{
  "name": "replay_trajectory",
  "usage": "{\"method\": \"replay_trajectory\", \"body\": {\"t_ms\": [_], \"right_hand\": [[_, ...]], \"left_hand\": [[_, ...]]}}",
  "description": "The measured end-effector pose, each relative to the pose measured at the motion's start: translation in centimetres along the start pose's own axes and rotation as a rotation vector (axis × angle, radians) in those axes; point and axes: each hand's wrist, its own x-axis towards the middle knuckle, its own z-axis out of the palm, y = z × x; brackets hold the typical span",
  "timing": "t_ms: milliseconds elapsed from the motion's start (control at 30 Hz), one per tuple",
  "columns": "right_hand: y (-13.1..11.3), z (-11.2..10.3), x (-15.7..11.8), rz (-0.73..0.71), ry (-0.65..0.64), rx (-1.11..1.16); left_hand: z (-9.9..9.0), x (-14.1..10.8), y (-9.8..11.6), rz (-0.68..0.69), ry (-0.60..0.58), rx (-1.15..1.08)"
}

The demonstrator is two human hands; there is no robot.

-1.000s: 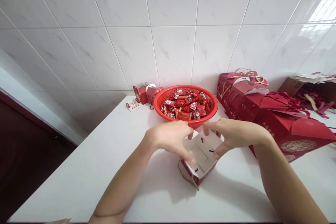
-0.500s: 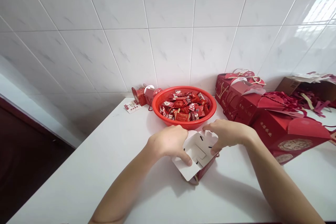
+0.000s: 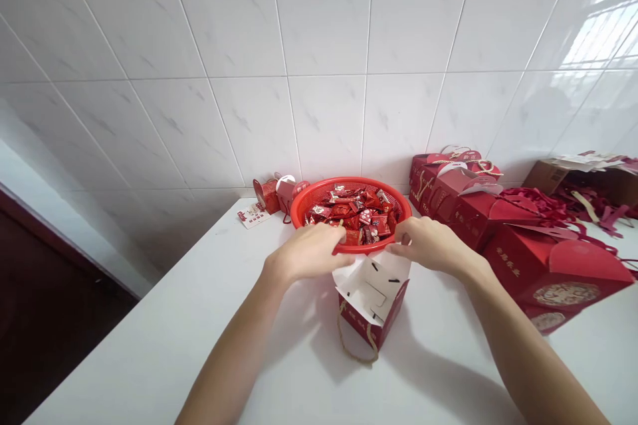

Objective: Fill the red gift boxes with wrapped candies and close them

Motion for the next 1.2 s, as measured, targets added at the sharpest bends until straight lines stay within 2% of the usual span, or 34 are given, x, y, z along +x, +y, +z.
{"method": "replay_trajectory", "body": {"t_ms": [100, 167, 200, 267, 367, 433, 500, 600, 667, 800, 900, 1033, 1200], "right_hand": [[0.3, -0.1, 0.6, -0.016, 0.132, 0.113], [0.3, 0.4, 1.7, -0.08, 0.187, 0.221], [0.2, 0.9, 2.6, -0.126, 0.195, 0.296], [0.3, 2.0, 4.7, -0.203, 0.162, 0.516], [0.5, 3.7, 8.2, -0.18, 0.031, 0.865], [0.7, 4.6, 10.0, -0.132, -0.027, 0.975], [0.7, 5.2, 11.2, -0.089, -0.063, 1.039], [0.6, 5.5, 11.9, -0.034, -0.117, 1.106], [0.5, 5.6, 12.0, -0.014, -0.147, 1.128], [0.7, 5.8, 12.1, -0.048, -0.199, 1.2], [1.1, 6.1, 12.4, -0.146, -0.204, 1.291], [1.6, 6.4, 12.6, -0.181, -0.122, 1.478], [1.6, 6.4, 12.4, -0.199, -0.03, 1.541]], "left_hand": [[0.7, 2.6, -2.2, 0.101, 0.161, -0.063], [1.7, 4.8, -3.5, 0.172, 0.226, -0.134], [2.2, 5.9, -4.1, 0.199, 0.213, -0.182], [3.1, 7.8, -4.9, 0.177, 0.072, -0.307], [3.7, 9.2, -5.5, 0.138, -0.086, -0.358], [3.9, 9.3, -5.6, 0.147, -0.055, -0.378], [4.0, 9.1, -5.7, 0.179, 0.066, -0.458], [4.1, 8.8, -5.9, 0.208, 0.256, -0.655], [4.2, 8.8, -6.1, 0.222, 0.297, -0.829], [4.2, 9.1, -6.6, 0.245, 0.307, -1.094], [4.3, 9.3, -6.8, 0.229, 0.313, -1.083], [4.6, 9.3, -6.6, 0.213, 0.292, -1.058], [4.3, 9.0, -6.1, 0.126, 0.136, -1.11]]}}
